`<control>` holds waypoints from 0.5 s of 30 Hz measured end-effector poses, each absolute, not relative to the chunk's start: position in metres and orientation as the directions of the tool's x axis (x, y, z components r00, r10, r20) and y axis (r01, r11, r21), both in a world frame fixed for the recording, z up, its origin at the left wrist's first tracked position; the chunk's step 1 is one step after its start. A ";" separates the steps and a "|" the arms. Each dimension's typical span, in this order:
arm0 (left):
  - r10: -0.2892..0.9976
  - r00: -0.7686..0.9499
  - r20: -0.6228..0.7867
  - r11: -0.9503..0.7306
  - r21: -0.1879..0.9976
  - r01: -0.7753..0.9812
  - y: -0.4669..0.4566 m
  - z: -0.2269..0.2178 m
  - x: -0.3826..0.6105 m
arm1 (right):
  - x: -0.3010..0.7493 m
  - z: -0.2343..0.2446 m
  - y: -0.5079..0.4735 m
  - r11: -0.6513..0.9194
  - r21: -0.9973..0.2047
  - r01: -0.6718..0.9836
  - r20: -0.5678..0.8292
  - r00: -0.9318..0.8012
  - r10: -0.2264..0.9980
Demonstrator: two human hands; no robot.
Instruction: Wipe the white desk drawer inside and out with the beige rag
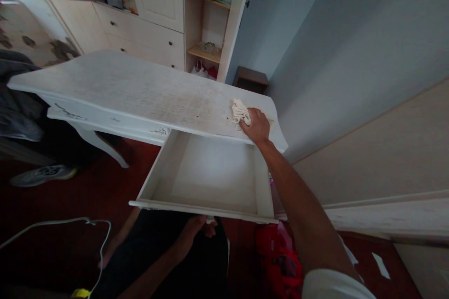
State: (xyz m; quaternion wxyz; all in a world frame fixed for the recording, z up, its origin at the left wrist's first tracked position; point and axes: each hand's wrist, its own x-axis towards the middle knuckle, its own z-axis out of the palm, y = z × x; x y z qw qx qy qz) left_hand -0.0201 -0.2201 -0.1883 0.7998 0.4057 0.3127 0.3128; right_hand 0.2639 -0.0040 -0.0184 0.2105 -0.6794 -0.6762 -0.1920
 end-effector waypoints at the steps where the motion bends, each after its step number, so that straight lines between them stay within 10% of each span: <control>1: 0.750 0.615 -0.243 0.480 0.840 -0.254 -0.219 -0.187 -0.020 | 0.265 -0.019 -0.004 0.009 -0.027 1.000 0.547 0.008 0.837; 15: 0.743 0.603 -0.292 0.546 0.785 -0.292 -0.178 -0.152 -0.011 | 0.280 -0.026 0.002 0.119 -0.036 0.992 0.557 -0.079 0.827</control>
